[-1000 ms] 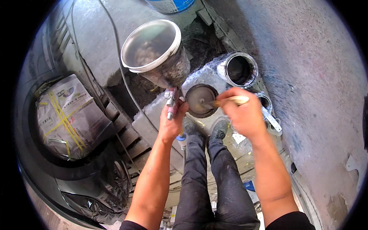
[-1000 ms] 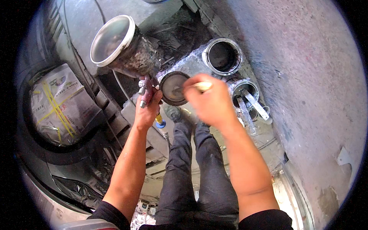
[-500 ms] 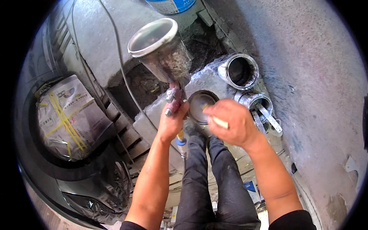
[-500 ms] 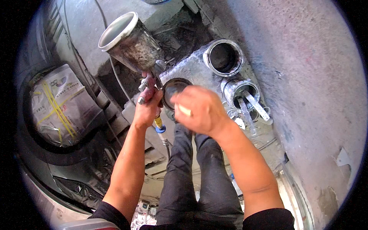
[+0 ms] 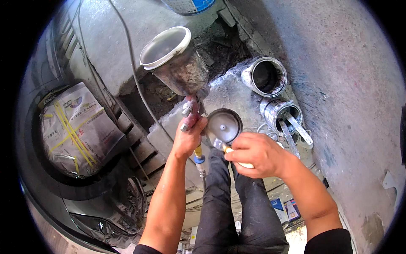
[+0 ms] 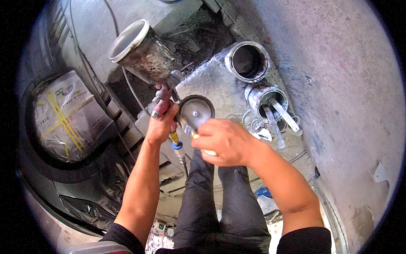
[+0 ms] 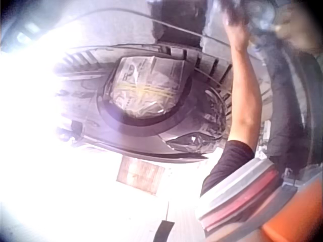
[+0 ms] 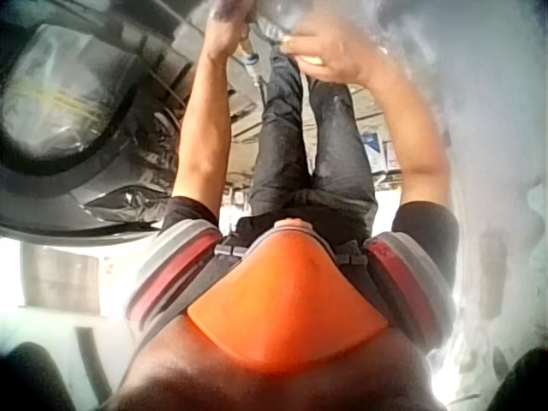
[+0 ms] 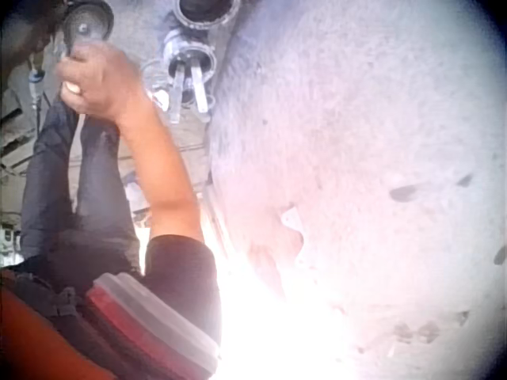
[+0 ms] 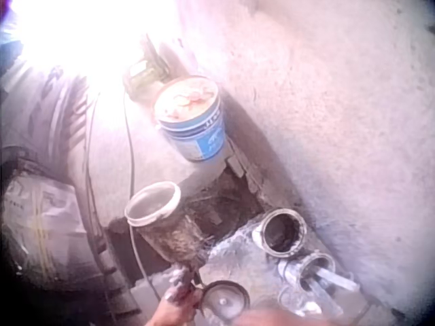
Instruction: The person pours liquids from several containers into a spray gun reservoir and uses a brush to stir the mixture and wipe the rim of the cup.
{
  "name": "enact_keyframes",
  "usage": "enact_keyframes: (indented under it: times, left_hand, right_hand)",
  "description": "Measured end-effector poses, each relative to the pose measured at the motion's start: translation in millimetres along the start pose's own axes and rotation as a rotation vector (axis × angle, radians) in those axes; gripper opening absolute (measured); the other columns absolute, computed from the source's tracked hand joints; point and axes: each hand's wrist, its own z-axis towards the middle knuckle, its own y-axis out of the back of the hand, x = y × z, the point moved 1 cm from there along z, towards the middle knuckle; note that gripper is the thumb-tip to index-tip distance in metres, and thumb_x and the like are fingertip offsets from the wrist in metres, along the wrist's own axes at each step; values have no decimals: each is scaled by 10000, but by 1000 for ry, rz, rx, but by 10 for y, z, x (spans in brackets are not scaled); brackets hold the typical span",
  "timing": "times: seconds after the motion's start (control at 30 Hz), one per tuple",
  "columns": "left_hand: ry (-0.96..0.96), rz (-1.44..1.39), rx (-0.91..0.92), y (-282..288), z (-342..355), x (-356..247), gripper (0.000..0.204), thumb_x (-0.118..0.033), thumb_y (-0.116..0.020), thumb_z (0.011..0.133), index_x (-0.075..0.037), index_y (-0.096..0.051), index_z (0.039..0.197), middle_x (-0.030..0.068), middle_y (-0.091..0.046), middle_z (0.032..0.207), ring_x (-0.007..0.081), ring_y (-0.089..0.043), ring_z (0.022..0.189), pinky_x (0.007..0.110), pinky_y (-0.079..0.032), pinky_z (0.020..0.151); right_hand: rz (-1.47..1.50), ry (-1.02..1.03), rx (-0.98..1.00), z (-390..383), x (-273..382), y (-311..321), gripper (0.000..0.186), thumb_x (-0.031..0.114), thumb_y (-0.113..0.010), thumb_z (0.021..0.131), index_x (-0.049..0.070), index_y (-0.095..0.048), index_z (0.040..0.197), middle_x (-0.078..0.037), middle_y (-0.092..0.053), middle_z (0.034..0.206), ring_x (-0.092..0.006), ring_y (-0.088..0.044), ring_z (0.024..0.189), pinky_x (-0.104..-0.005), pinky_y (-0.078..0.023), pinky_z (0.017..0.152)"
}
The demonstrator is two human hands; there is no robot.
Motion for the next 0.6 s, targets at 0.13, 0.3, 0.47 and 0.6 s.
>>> enact_keyframes:
  times: [0.13,0.3,0.47,0.6]
  left_hand:
    - [16,75,23,58,-20,24,171,-179,-628,900,-25,-581,842,-11,-539,734,99,-475,668,273,-401,602]
    - [-56,62,-59,32,-89,135,132,-145,-639,890,-22,-591,890,-5,-563,776,98,-507,729,271,-432,661]
    - [-182,51,-136,-5,-117,147,124,-114,-649,882,-26,-581,938,4,-580,813,98,-517,755,271,-440,680]
    - [-249,86,-194,23,-128,197,155,-188,-624,909,-57,-554,866,-33,-478,675,76,-435,608,257,-363,540]
  right_hand:
    - [-93,61,-40,0,-115,105,192,92,-676,694,74,-646,883,-88,-567,811,-279,-578,754,-381,-496,656]
    - [23,-325,-568,213,-111,67,140,128,-660,830,23,-678,920,-144,-664,741,-275,-668,654,-307,-523,585]
    - [634,-829,-574,85,89,-277,180,157,-620,865,-10,-676,904,-150,-658,699,-205,-681,645,-338,-516,606]
    - [155,-662,-439,-49,76,-195,153,144,-637,826,1,-671,869,-182,-649,722,-338,-663,687,-398,-512,622]
